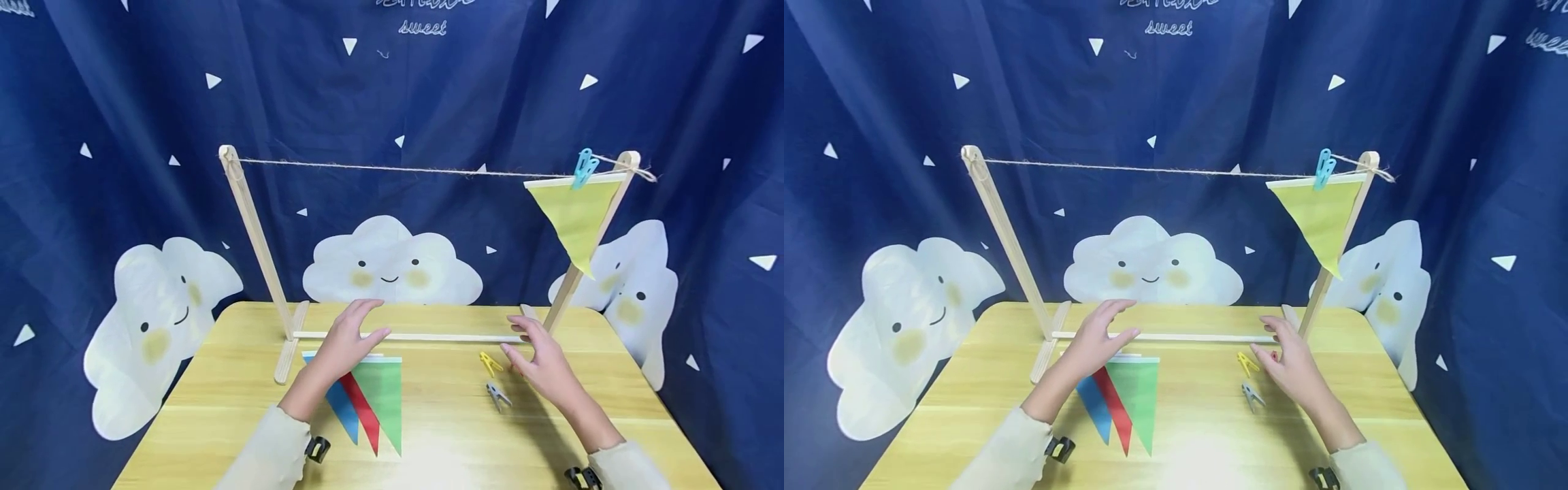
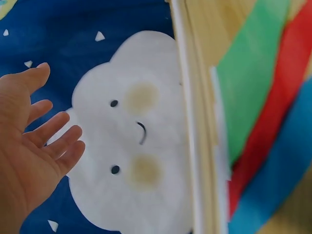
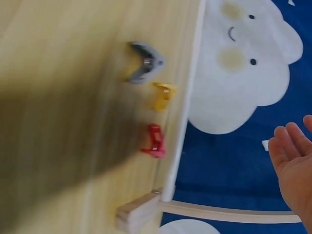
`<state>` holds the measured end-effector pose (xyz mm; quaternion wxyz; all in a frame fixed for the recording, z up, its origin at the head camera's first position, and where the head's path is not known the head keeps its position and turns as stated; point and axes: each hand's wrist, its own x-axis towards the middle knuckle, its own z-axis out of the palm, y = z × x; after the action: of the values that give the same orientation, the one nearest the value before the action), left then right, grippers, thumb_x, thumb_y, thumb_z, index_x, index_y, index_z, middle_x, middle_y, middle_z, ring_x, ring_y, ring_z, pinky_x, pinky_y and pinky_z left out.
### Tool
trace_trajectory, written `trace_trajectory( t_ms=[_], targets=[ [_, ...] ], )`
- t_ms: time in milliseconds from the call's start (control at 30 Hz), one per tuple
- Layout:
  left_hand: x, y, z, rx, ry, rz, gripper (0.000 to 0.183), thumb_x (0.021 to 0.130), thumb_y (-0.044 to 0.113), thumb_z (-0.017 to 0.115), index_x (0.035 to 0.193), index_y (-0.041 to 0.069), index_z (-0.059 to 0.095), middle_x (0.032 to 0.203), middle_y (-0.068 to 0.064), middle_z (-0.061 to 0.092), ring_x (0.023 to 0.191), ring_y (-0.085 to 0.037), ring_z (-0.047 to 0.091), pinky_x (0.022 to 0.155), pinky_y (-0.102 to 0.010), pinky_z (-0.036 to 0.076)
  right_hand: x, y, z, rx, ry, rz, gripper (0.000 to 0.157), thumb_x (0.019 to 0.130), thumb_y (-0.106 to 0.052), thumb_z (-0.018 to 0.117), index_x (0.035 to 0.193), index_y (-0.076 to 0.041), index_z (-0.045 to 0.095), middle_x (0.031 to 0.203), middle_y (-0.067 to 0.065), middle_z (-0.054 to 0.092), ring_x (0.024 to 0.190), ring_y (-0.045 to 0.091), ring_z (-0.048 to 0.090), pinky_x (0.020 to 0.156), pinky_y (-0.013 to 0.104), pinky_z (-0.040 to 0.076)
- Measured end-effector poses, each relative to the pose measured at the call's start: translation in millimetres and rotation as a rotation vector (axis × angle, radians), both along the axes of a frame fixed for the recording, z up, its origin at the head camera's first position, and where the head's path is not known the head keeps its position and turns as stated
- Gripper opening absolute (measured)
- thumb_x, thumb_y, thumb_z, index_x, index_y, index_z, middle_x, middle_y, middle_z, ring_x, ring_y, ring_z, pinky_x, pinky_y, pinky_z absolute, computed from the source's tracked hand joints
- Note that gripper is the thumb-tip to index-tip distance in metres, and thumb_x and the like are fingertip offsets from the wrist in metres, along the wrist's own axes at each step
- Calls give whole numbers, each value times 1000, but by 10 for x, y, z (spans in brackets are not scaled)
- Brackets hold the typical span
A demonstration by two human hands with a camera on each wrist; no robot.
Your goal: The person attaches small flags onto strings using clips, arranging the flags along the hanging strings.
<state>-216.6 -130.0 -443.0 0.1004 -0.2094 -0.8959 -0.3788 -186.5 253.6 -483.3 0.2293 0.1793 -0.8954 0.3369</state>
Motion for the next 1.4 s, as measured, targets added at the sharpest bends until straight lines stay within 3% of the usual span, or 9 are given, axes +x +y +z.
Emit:
trace_trajectory(
  t_ms=[267,533,733,1100,1400],
  targets=[
    [-9,-169,-290,-66,-48,49,55,94,28,77,142,8,60,140,-11,61,131,-31,57,109,-49,49,22,1,-225,25,-10,1,55,86,-7,81,134,2,58,124,17,66,106,33,67,85,49,55],
    [-56,-250,-553,-112,-101,104,49,93,26,78,135,5,65,131,-13,65,124,-32,60,105,-49,51,40,3,-420,65,-126,-3,58,85,-11,84,133,5,56,115,21,64,100,32,65,81,44,56],
    [-70,-286,-722,-126,-147,120,46,91,26,80,131,6,68,127,-11,65,120,-31,61,104,-49,52,112,0,-483,80,-168,-4,58,84,-15,85,130,5,56,114,20,64,99,31,64,84,50,56],
    [-112,-296,-915,-225,-154,113,45,90,24,82,127,3,69,121,-13,65,117,-32,59,99,-48,53,224,-3,-639,110,-291,-14,57,84,-26,87,123,5,58,116,19,64,105,33,65,90,53,55],
    [-137,-363,-994,-287,-134,133,31,86,27,85,107,6,73,106,-8,63,105,-29,57,93,-46,52,283,-59,-770,145,-357,-36,57,78,-31,91,116,2,64,106,10,64,94,19,60,81,39,54]
  ],
)
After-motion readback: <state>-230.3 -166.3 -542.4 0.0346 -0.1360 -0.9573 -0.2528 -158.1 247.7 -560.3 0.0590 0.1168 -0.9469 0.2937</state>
